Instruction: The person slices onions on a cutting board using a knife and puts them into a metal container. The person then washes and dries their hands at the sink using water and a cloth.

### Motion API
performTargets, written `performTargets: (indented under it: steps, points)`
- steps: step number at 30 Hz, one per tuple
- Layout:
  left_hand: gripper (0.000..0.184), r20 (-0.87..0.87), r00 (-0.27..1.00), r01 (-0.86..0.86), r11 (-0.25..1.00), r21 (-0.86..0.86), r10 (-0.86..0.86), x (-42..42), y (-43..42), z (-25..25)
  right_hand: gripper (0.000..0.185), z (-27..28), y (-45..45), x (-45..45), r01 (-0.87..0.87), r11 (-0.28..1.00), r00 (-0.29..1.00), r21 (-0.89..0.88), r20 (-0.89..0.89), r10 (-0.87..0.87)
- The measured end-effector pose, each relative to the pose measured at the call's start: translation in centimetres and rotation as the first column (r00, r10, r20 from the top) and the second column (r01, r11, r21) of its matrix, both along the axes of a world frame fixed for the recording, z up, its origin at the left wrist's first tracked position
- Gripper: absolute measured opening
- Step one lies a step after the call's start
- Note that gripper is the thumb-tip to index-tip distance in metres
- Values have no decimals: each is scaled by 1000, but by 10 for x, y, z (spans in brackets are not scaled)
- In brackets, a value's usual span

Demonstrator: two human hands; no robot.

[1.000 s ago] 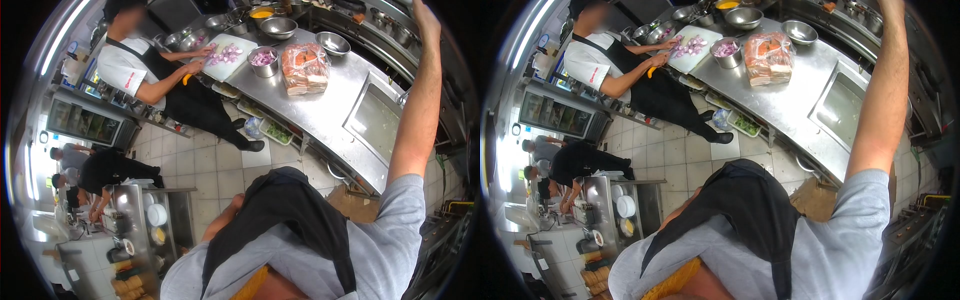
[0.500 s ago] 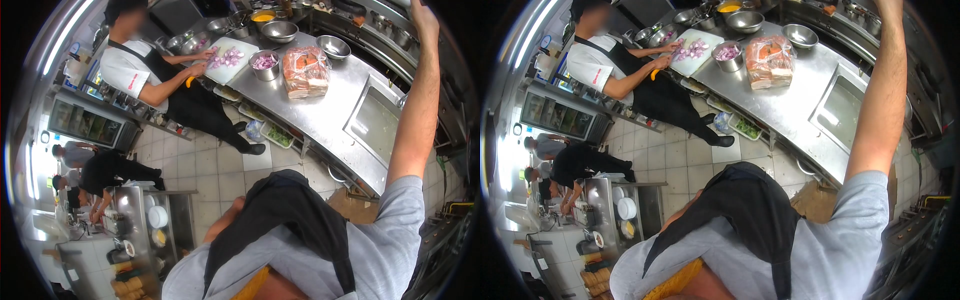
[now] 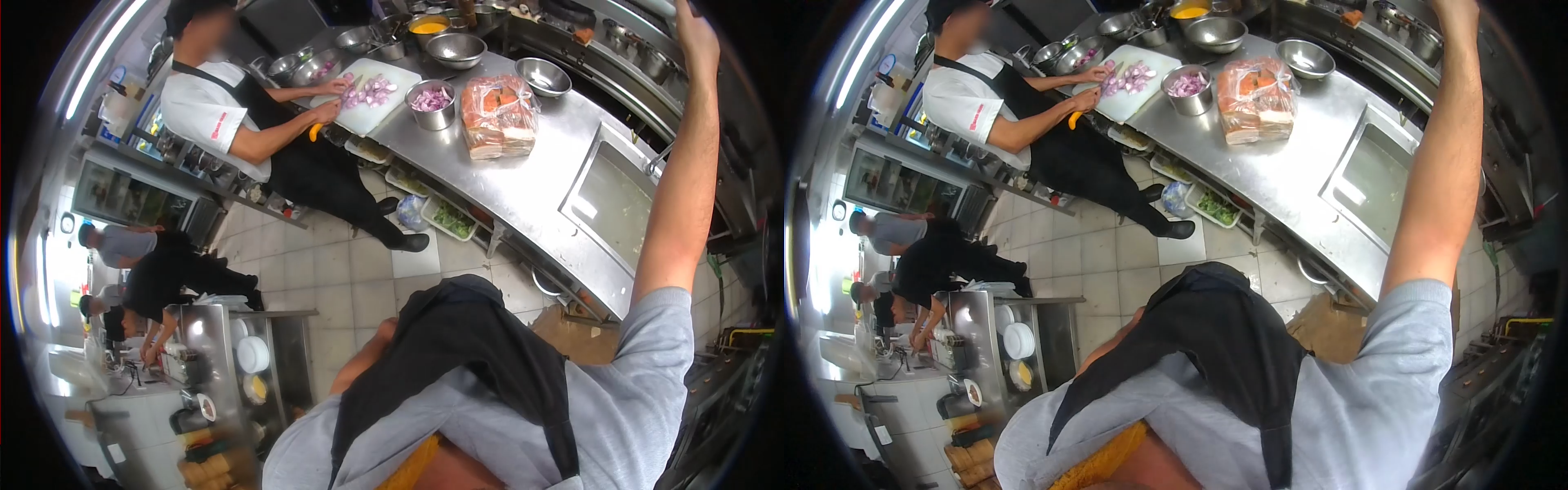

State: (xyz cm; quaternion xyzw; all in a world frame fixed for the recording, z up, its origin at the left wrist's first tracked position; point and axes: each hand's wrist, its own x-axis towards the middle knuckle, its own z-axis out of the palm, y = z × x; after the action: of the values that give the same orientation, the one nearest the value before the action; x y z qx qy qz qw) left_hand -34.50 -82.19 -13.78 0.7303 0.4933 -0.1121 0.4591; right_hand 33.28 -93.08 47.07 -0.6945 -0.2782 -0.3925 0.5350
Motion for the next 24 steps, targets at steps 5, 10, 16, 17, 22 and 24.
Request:
performTargets:
  steps: [5, 10, 16, 17, 22, 24]
  points:
    - [43, 75, 988, 139, 990, -4, -139, -24, 24, -60, 65, -11, -9, 69, 193, 980, 981, -56, -1, -194]
    - [36, -22, 853, 496, 797, 343, -522, -42, 47, -35, 94, -10, -6, 82, 244, 970, 970, -3, -14, -244]
    - [33, -218, 873, 480, 848, 225, -436, -85, 30, -90, 99, -10, -16, 123, 368, 877, 906, -309, -92, -413]
    - [33, -211, 875, 477, 849, 226, -436, -95, 29, -114, 95, -10, -15, 124, 396, 877, 903, -273, -60, -426]
    - [34, -176, 908, 399, 914, 78, -381, -128, 12, -159, 90, -4, -17, 124, 376, 899, 912, -224, -81, -401]
    - [35, -161, 912, 397, 911, 116, -377, -136, 14, -167, 88, -6, -19, 141, 385, 897, 910, -219, -71, -408]
